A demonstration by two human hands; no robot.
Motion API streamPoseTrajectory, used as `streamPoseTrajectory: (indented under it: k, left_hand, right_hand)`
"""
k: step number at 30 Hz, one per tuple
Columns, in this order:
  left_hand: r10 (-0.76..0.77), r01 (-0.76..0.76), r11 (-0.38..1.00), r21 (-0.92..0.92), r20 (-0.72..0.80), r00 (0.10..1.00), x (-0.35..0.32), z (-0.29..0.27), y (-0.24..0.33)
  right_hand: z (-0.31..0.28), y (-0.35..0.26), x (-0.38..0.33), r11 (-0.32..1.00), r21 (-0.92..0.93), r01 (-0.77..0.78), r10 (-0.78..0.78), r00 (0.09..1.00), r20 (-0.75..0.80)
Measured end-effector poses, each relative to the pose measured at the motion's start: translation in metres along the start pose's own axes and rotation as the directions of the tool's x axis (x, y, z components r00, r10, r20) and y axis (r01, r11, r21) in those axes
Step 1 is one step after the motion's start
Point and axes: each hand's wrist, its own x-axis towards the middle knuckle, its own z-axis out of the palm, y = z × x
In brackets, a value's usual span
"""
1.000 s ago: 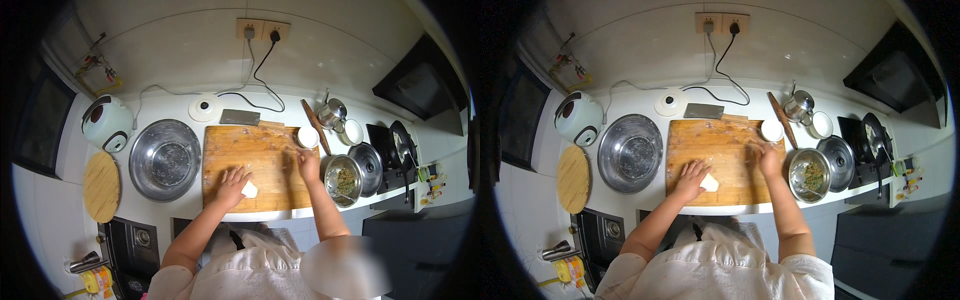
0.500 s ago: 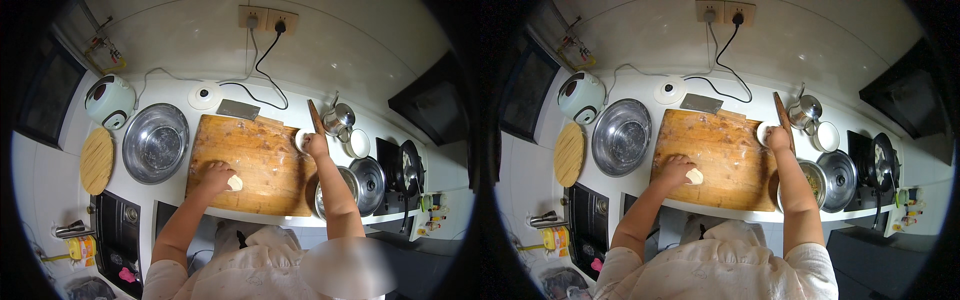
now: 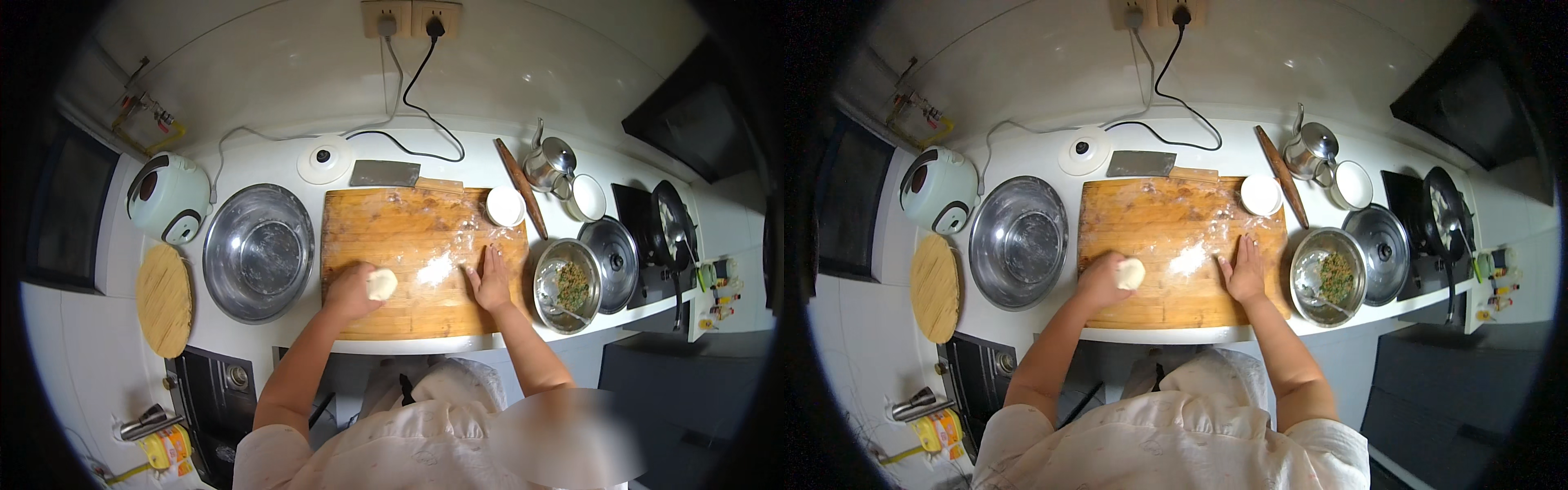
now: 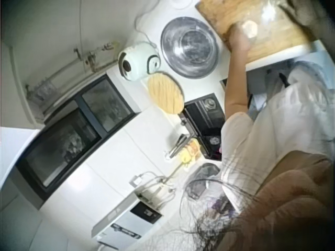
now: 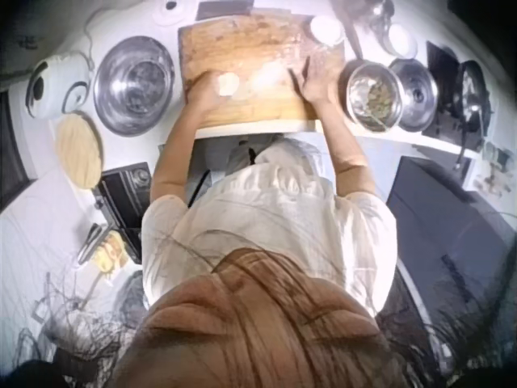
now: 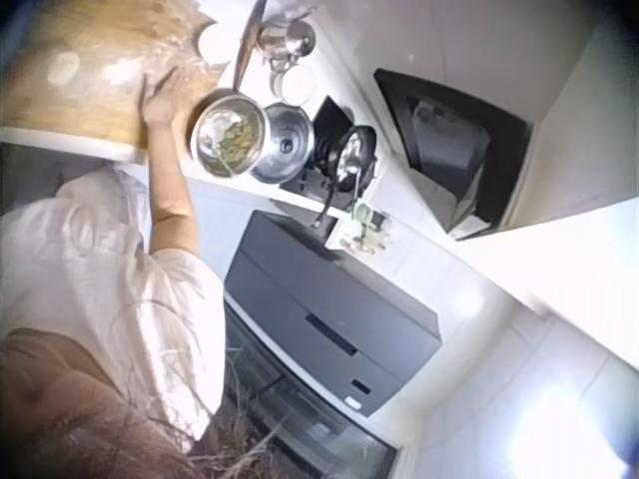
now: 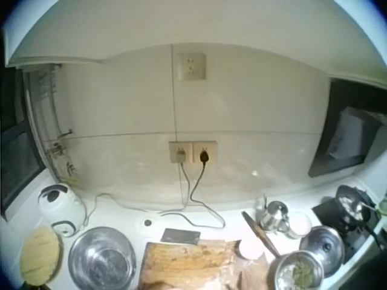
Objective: The person kneads a ball of dough on a wooden cutting board, then uses a cleaver to cut it into smaller pieces. They roll the pieces into small balls and flatten them into discs using a rolling pin.
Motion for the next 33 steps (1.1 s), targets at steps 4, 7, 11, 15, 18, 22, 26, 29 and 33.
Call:
streamPoseTrajectory:
  k: [4,7,11,15,18,22,26,29,33]
  left_hand:
    - [-0.253,0.125,0.526,-0.841,-0.014,0.967,-0.012,0.020,-0.068]
    - [-0.303,0.147,-0.038,-0.988,0.152,0.941,-0.031,0.018,-0.081]
    - [-0.239,0.161,-0.214,-0.964,0.211,0.948,-0.040,0.020,-0.099]
    - [-0.130,0.204,-0.311,-0.928,0.254,0.958,-0.053,0.010,-0.098]
    - [0.042,0.284,-0.334,-0.899,0.286,0.957,-0.053,0.008,-0.105]
    - [0.083,0.306,-0.237,-0.922,0.295,0.952,-0.041,0.019,-0.106]
    - [0.007,0.178,0.014,-0.984,0.178,0.984,-0.012,0.039,-0.080]
    - [0.031,0.030,0.210,-0.977,0.037,0.999,0.025,0.068,-0.069]
    - [0.329,-0.211,0.567,-0.796,-0.016,0.944,0.053,0.090,-0.035]
  right_hand:
    - [0.045,-0.051,-0.003,0.975,-0.219,-0.034,0.034,0.999,-0.007]
    - [0.079,-0.129,-0.001,0.975,-0.176,0.135,-0.118,0.988,0.105]
    - [0.117,-0.200,-0.018,0.894,-0.074,0.442,-0.413,0.877,0.247]
    - [0.106,-0.188,0.001,0.891,-0.030,0.453,-0.428,0.859,0.280]
    - [0.068,-0.132,0.022,0.961,-0.236,0.142,-0.118,0.987,0.111]
    - [0.052,-0.072,-0.019,0.972,-0.218,-0.085,0.066,0.994,-0.091]
    - [0.068,-0.096,-0.066,0.980,-0.166,0.108,-0.106,0.994,0.026]
    - [0.058,-0.117,-0.049,0.765,0.642,-0.058,0.072,0.997,0.004]
    - [0.024,-0.124,0.002,0.269,0.941,-0.207,0.287,0.949,0.127]
